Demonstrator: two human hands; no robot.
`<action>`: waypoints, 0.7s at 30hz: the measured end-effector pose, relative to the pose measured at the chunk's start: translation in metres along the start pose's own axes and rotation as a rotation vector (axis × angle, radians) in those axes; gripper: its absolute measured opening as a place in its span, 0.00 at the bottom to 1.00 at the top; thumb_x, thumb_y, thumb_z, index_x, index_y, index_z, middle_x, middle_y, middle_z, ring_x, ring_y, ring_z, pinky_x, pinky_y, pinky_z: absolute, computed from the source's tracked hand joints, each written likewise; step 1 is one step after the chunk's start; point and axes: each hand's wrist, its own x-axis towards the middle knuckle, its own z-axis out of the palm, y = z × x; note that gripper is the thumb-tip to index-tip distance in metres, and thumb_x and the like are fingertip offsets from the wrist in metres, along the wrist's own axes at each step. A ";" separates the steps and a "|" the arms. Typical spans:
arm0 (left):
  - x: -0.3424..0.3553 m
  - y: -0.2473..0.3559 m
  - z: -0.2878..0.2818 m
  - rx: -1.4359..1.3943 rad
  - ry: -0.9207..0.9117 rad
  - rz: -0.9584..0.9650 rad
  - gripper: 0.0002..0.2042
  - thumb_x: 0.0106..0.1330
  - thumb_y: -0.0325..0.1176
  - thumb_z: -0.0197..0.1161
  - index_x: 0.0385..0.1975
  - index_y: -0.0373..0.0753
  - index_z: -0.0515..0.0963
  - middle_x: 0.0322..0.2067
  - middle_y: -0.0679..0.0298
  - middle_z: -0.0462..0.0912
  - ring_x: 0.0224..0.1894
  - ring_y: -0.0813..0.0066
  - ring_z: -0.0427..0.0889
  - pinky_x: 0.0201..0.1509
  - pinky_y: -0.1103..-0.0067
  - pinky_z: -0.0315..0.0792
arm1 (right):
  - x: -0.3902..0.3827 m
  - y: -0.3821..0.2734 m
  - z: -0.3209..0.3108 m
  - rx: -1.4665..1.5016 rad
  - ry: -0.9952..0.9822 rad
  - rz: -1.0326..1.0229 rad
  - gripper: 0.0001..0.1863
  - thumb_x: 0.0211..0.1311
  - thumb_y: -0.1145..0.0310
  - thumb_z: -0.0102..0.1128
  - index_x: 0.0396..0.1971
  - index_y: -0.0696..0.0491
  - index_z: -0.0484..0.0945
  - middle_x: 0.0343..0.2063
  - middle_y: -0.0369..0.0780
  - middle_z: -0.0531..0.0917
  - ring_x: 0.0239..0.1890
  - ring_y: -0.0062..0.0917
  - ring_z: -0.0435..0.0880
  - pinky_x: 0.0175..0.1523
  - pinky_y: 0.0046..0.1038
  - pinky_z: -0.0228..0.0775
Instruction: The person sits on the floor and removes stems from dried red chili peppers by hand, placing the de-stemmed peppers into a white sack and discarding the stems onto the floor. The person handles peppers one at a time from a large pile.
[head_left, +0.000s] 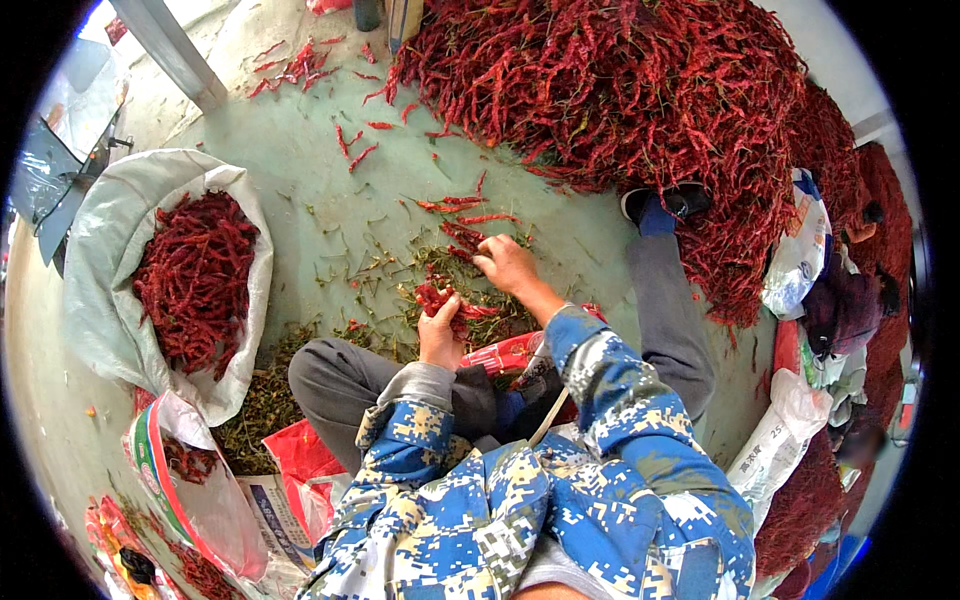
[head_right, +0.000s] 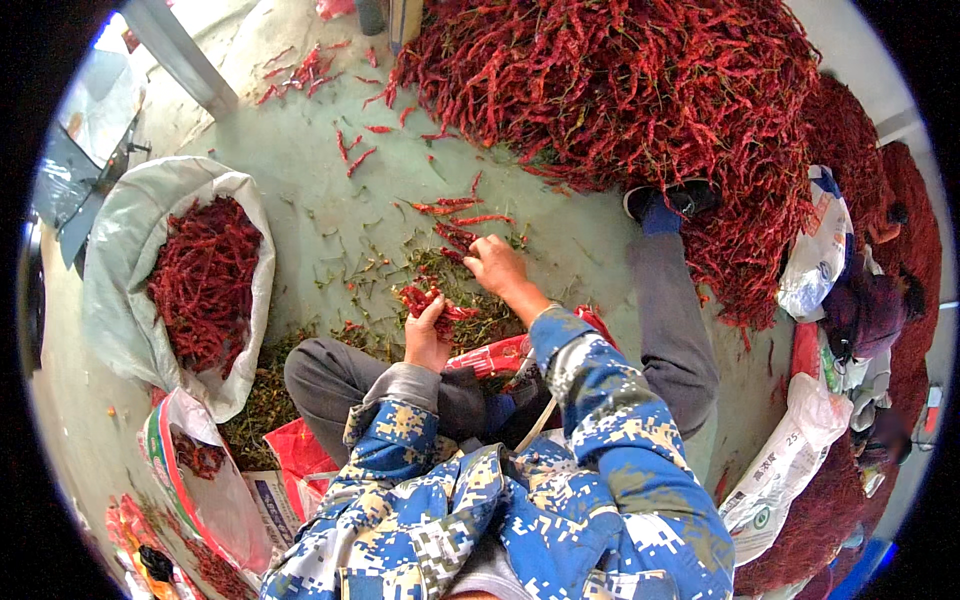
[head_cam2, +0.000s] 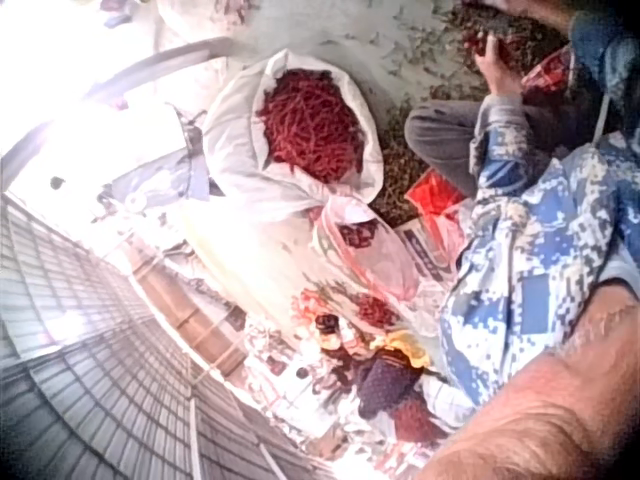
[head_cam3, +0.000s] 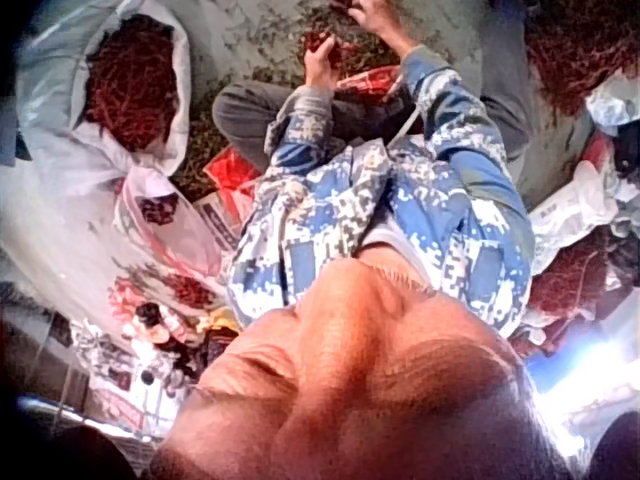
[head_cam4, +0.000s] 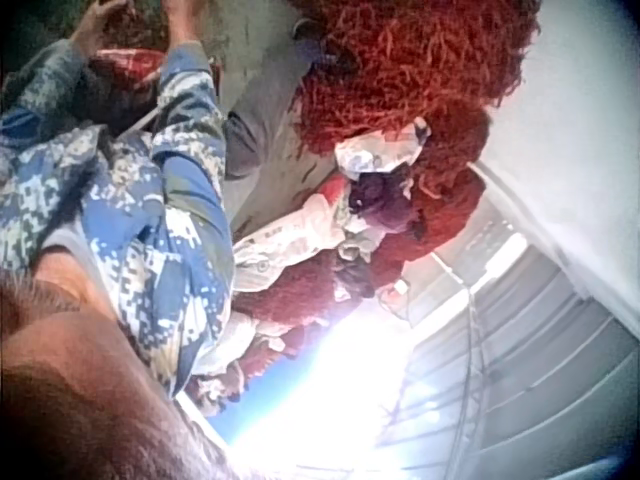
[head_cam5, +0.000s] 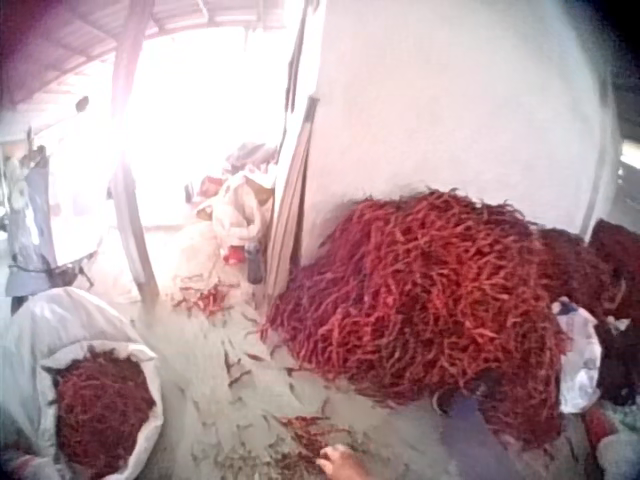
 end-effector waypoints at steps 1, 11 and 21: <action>0.000 -0.002 -0.002 -0.025 0.032 -0.002 0.06 0.64 0.26 0.63 0.39 0.41 0.77 0.31 0.68 0.82 0.31 0.76 0.81 0.38 0.78 0.76 | 0.001 -0.006 0.004 -0.101 0.029 -0.011 0.11 0.57 0.60 0.64 0.35 0.51 0.79 0.36 0.44 0.80 0.44 0.40 0.81 0.48 0.42 0.74; 0.004 -0.002 -0.014 0.043 -0.015 -0.028 0.06 0.66 0.27 0.59 0.40 0.37 0.78 0.36 0.61 0.85 0.39 0.71 0.84 0.45 0.72 0.79 | -0.029 -0.009 -0.019 0.205 -0.004 0.064 0.11 0.55 0.64 0.62 0.31 0.57 0.77 0.29 0.47 0.84 0.36 0.43 0.83 0.41 0.41 0.74; -0.003 -0.004 0.000 -0.010 -0.223 -0.040 0.08 0.64 0.21 0.63 0.36 0.43 0.74 0.38 0.57 0.83 0.39 0.65 0.84 0.41 0.70 0.80 | -0.103 -0.044 -0.042 0.904 -0.086 0.154 0.08 0.64 0.68 0.62 0.31 0.56 0.76 0.26 0.35 0.80 0.31 0.19 0.77 0.38 0.25 0.71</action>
